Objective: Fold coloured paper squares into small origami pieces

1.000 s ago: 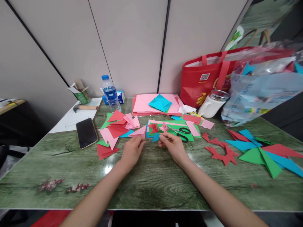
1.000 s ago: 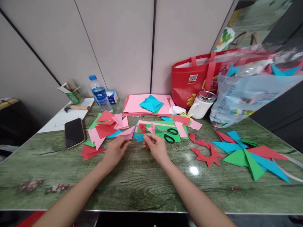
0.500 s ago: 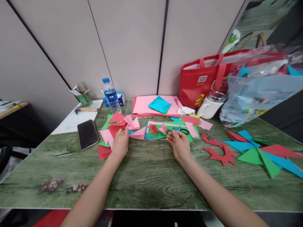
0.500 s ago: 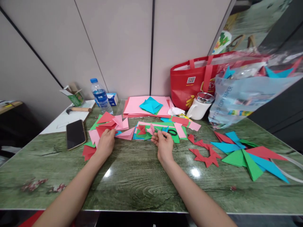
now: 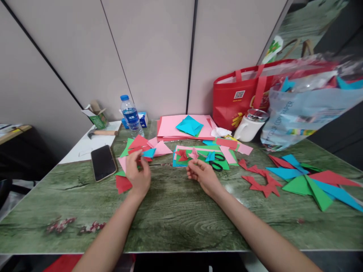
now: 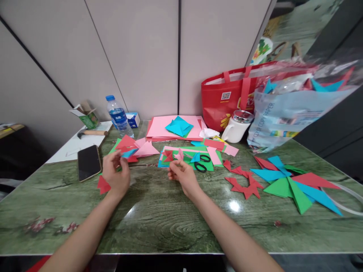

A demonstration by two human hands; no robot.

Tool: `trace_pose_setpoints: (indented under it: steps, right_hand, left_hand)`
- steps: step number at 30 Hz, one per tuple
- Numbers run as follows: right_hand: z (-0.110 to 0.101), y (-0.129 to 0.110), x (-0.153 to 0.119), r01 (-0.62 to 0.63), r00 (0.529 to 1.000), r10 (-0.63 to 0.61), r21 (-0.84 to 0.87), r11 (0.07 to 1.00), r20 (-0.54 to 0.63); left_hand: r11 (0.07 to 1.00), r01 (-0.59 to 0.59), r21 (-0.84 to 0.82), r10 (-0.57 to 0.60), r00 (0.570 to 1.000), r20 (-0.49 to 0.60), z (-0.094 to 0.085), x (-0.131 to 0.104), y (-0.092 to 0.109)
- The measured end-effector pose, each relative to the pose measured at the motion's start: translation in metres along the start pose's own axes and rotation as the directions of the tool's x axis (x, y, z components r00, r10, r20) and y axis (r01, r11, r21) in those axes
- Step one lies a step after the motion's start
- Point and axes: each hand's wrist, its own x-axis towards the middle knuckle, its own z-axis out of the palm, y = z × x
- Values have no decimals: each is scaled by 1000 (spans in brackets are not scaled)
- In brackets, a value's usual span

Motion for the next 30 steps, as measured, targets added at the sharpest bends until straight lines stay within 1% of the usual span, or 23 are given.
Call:
trace_pose_setpoints:
  steps: [2, 3, 4, 6, 7, 8, 9, 10, 11, 14, 15, 16, 17, 19, 21, 22, 24, 26, 28, 29, 30]
  right_hand:
    - [3, 1, -3, -59, 992, 62, -22, 998, 114]
    - [5, 1, -4, -89, 983, 92, -24, 996, 159]
    - [6, 2, -5, -111, 975, 113, -21, 994, 193]
    - [6, 3, -5, -110, 971, 111, -14, 994, 214]
    - [5, 4, -4, -88, 975, 90, -17, 996, 202]
    - [4, 5, -4, -62, 981, 65, -25, 998, 180]
    - [3, 6, -2, -37, 988, 42, -36, 999, 151]
    - [1, 7, -1, -18, 993, 23, -46, 999, 116]
    - [0, 8, 0, -3, 997, 7, -58, 998, 76]
    - [-4, 9, 3, 46, 998, -51, -111, 993, -45]
    - [-4, 9, 3, 74, 994, -85, -138, 988, -72]
    - [-5, 9, 3, 106, 989, -122, -168, 980, -88]
    - [-4, 8, 3, 139, 982, -161, -203, 969, -95]
    - [-3, 7, 0, 189, 969, -225, -283, 940, -100]
    - [-1, 5, -3, 210, 962, -260, -375, 903, -87]
    - [0, 5, -5, 218, 960, -271, -416, 883, -71]
    - [3, 4, -7, 254, 955, -295, -488, 835, -8]
    - [4, 5, -9, 308, 944, -323, -530, 790, 67]
    - [4, 6, -9, 345, 935, -332, -539, 769, 124]
    - [4, 6, -9, 346, 936, -320, -531, 773, 145]
    - [3, 6, -8, 337, 941, -297, -517, 787, 161]
  left_hand:
    - [983, -142, -117, 142, 990, -10, -2, -5, 10]
    - [964, -196, -177, 205, 978, 34, -2, -8, 15]
    - [946, -223, -237, 255, 960, 114, -3, -12, 21]
    - [889, -261, -376, 368, 896, 249, -3, -20, 29]
    - [869, -264, -419, 415, 851, 322, -2, -23, 31]
    - [857, -251, -450, 439, 813, 382, -1, -26, 32]
    - [851, -234, -469, 447, 793, 415, 0, -28, 32]
    - [853, -213, -476, 442, 779, 444, 1, -29, 32]
    - [860, -190, -473, 425, 780, 460, 2, -30, 31]
    - [899, -122, -421, 338, 803, 490, 3, -29, 31]
    - [911, -98, -400, 310, 803, 509, 3, -29, 32]
    - [921, -74, -382, 287, 793, 538, 3, -30, 33]
    - [927, -51, -371, 272, 772, 575, 3, -30, 34]
    - [934, -5, -357, 258, 703, 663, 2, -33, 36]
    - [938, 38, -344, 242, 637, 731, 2, -36, 37]
    - [939, 60, -339, 233, 613, 755, 2, -38, 37]
    - [934, 114, -338, 215, 577, 788, 2, -40, 37]
    - [920, 189, -344, 189, 555, 810, 1, -40, 38]
    - [892, 302, -336, 134, 533, 836, 1, -37, 42]
    - [871, 374, -319, 93, 512, 854, 0, -35, 44]
    - [839, 454, -298, 51, 480, 876, 0, -32, 46]
